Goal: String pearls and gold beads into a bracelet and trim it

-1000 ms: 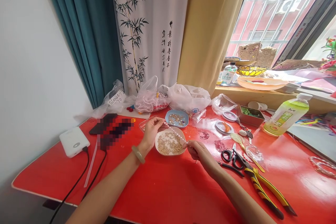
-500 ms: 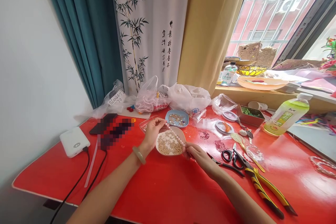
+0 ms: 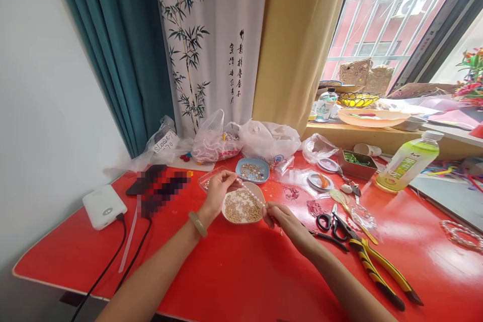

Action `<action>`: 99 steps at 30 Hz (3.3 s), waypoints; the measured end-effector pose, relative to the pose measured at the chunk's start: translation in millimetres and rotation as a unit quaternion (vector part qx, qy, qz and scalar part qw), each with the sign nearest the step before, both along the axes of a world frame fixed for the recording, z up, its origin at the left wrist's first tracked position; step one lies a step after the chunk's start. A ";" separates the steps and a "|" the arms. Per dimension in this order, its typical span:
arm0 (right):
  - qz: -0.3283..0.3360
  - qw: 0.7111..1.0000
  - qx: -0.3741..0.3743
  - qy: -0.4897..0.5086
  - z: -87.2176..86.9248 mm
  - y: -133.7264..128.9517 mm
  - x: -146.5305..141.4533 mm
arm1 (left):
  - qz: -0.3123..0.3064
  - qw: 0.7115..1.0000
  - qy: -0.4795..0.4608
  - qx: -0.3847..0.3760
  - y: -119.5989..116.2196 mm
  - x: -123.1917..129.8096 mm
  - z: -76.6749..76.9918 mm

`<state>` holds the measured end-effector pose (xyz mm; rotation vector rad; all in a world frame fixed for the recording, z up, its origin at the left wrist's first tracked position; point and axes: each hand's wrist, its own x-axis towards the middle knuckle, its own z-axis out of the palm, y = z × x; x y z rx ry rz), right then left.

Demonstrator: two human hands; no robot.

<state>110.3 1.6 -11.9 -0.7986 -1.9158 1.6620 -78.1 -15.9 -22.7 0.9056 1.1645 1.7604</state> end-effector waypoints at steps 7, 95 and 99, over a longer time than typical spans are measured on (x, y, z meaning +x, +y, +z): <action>-0.018 0.999 -0.032 0.003 -5.2 3.4 0.7 | -0.003 1.000 0.000 0.002 -2.6 4.3 5.0; -0.022 0.996 -0.066 0.061 -5.8 2.8 0.4 | -0.129 0.986 -0.087 -0.065 -10.8 30.9 -1.4; -0.051 0.995 -0.054 0.062 -3.9 2.4 1.6 | -0.144 0.984 -0.089 -0.059 -12.3 32.9 0.4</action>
